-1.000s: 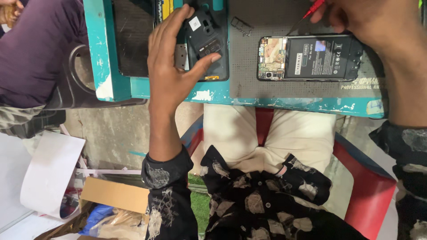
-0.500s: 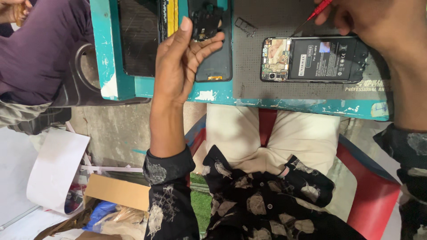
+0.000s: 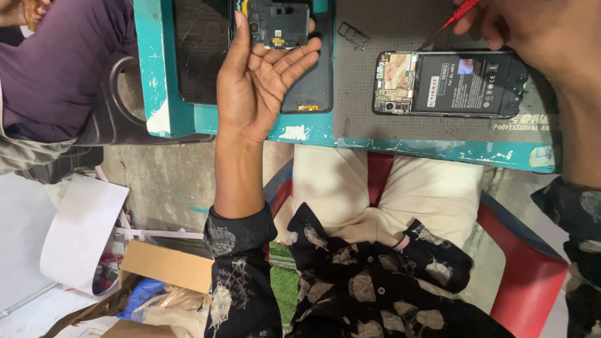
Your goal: The person removes the back cover of a smartphone, then uses a screwdriver to unscrew and detach internal components. The person handles the phone, back cover, and internal parts while working at a cluttered workbench.
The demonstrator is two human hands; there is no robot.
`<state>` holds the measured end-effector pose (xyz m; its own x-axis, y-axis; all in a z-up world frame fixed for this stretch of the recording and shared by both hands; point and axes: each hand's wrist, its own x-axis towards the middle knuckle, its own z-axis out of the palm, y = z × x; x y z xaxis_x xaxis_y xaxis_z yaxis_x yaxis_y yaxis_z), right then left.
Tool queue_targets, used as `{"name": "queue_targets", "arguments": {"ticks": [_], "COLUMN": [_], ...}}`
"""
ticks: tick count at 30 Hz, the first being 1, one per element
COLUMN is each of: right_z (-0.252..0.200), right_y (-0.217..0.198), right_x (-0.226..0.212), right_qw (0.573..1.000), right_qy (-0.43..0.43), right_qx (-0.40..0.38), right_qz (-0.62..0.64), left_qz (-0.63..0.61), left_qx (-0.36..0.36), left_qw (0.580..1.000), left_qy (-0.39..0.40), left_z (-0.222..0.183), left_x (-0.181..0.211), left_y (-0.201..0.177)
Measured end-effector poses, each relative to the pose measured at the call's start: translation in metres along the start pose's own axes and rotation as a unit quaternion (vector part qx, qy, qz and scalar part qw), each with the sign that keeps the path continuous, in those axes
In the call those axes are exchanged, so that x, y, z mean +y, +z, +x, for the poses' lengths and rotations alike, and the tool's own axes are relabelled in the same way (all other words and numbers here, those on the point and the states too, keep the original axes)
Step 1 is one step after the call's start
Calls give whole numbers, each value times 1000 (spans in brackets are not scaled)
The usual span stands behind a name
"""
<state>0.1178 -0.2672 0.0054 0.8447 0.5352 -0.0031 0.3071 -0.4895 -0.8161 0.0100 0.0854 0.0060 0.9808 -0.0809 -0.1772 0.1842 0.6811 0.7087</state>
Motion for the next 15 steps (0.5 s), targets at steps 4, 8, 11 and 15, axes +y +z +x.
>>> {"name": "queue_targets", "arguments": {"ticks": [4,8,11,15], "right_z": [-1,-2,-1,2], "right_y": [1,1,1,2], "right_x": [6,10,11,10], "right_qw": [1000,1000,999,995], "right_qy": [6,17,24,24], "right_qx": [-1,-6,-10,-19], "right_qz": [10,23,47,90], "left_qz": [-13,-3,-3,-8], "left_qx": [-23,-21,-6,2], "left_qw": [999,1000,1000,1000], "left_qy": [19,17,10,6], "left_z": [-1,-1,0,0], "left_x": [-2,-4,-6,-9], "left_y": [-2,-2,-3,-3]}}
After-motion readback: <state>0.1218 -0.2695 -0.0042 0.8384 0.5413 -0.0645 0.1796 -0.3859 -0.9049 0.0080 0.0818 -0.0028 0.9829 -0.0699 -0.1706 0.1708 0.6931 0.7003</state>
